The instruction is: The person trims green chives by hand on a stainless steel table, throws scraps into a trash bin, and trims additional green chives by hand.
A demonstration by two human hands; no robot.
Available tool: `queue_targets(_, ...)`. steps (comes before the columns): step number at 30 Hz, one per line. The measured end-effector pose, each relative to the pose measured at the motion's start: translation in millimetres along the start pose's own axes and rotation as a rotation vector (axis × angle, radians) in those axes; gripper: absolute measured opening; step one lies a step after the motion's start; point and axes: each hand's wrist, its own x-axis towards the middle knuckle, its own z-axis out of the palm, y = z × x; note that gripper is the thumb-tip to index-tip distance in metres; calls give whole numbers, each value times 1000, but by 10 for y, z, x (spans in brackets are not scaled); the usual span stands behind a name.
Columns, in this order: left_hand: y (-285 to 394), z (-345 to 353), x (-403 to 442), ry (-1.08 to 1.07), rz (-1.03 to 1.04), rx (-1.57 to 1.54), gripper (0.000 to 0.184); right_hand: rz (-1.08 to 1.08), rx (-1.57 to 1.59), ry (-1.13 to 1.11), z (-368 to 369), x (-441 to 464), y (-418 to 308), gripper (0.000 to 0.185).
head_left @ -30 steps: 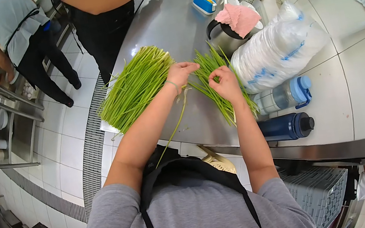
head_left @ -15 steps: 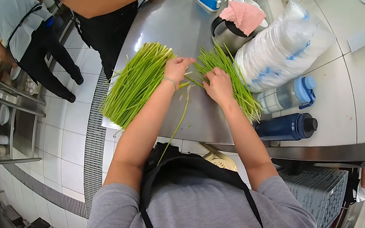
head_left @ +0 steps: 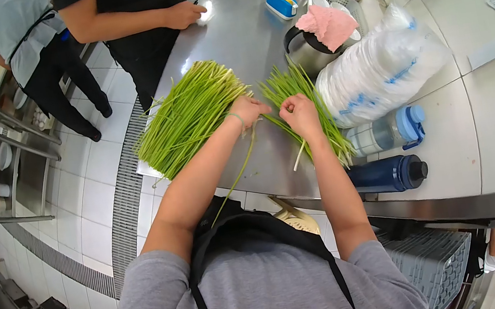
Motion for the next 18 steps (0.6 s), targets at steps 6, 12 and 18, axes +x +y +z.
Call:
queue_targets(6,27,167,66,84,97,47,25,71,87,-29,-47,6,8,10)
queue_targets(12,-87,177,193,97,109,-9,22,55,147,8,-53,-7,52,9)
queue_targets(18,23,134,99,76,36,0,23,72,199,4,-51,4,94,8)
